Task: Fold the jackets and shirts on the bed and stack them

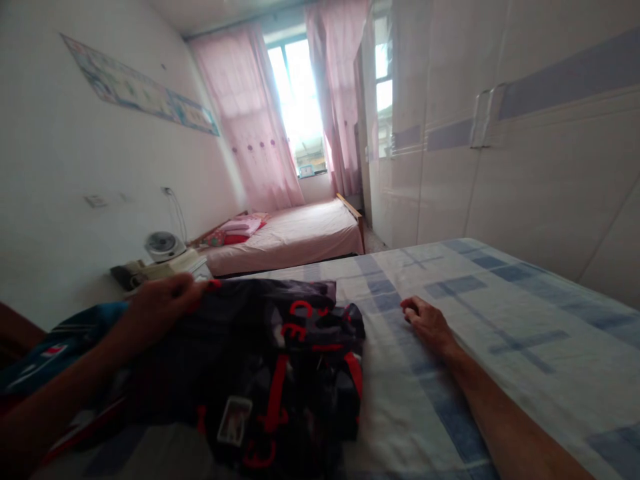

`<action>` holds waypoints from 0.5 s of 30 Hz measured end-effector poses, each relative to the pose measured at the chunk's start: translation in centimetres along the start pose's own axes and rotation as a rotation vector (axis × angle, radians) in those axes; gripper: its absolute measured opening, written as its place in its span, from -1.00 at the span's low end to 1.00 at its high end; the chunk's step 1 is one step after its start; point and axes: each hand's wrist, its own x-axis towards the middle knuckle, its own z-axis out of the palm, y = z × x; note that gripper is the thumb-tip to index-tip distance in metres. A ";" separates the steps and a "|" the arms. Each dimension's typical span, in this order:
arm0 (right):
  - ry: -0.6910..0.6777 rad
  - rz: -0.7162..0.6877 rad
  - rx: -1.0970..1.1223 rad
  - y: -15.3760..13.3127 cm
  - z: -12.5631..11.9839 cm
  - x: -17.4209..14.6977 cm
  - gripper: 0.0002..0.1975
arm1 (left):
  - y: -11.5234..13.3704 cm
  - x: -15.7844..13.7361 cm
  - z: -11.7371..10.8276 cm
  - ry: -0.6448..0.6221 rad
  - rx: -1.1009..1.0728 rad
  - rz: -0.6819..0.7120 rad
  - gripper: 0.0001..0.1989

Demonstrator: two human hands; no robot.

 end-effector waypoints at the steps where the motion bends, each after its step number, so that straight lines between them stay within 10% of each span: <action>1: 0.002 -0.001 -0.001 0.0 0.0 0.0 -0.75 | -0.4 -0.5 -0.4 0.160 -0.022 -0.065 -0.67; 3: 0.017 -0.006 -0.006 0.1 0.1 0.0 -0.74 | -0.6 -1.6 -1.1 0.376 -0.072 -0.130 -0.68; 8: 0.026 0.007 -0.022 0.0 0.2 -0.2 -0.71 | 0.5 -4.7 1.2 -0.460 0.027 0.162 -0.60; 12: 0.049 0.016 -0.021 -0.5 0.1 -0.5 -0.70 | 1.3 -8.4 6.1 -0.618 0.156 0.123 -0.04; 15: 0.055 0.026 -0.019 -0.8 0.0 -0.7 -0.69 | 1.7 -10.4 9.1 -0.634 0.165 0.058 -0.03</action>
